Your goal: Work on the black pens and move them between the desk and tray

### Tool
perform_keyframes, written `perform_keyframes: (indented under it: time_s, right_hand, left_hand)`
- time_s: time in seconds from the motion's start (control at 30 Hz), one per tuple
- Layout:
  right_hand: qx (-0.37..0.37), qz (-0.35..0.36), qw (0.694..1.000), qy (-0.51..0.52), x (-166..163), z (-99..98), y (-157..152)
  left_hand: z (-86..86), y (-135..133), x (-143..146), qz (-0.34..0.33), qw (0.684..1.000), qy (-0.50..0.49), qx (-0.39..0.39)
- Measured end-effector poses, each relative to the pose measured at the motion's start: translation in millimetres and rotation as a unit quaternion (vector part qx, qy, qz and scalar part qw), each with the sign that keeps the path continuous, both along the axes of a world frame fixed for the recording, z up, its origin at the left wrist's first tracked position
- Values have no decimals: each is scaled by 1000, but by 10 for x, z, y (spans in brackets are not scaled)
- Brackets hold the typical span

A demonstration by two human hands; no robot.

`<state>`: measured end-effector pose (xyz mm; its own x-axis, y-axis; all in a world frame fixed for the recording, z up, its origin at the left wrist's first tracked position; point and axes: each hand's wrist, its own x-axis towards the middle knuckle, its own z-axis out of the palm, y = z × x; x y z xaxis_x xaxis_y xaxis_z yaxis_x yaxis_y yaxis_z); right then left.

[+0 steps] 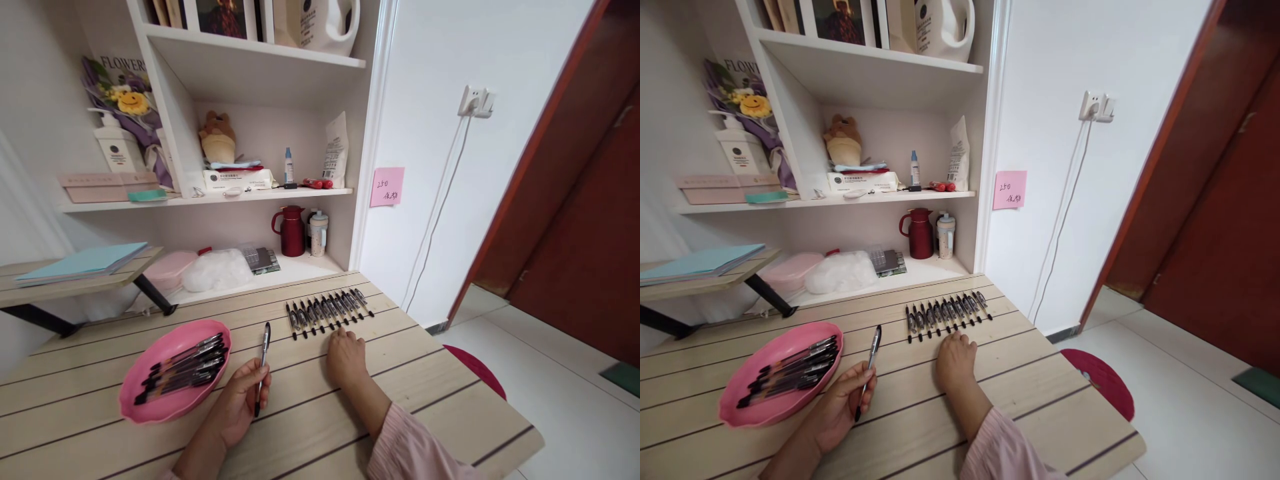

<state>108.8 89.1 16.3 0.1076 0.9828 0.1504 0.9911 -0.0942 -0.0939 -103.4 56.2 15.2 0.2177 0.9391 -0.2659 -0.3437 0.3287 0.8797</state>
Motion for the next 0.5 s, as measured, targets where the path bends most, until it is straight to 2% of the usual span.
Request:
perform_keyframes:
  time_s: [0.13, 0.33, 0.5]
  right_hand:
    - [5, 5, 1000, -5, -35, 2, -47]
    - [9, 72, 997, -20, -168, -5, -138]
    - [2, 92, 996, -13, -210, -9, -135]
  left_hand:
    - [-11, 13, 2, -4, 1000, -2, 3]
    - [-16, 20, -5, -5, 1000, -4, 4]
    - [-18, 7, -15, -7, 1000, -7, 0]
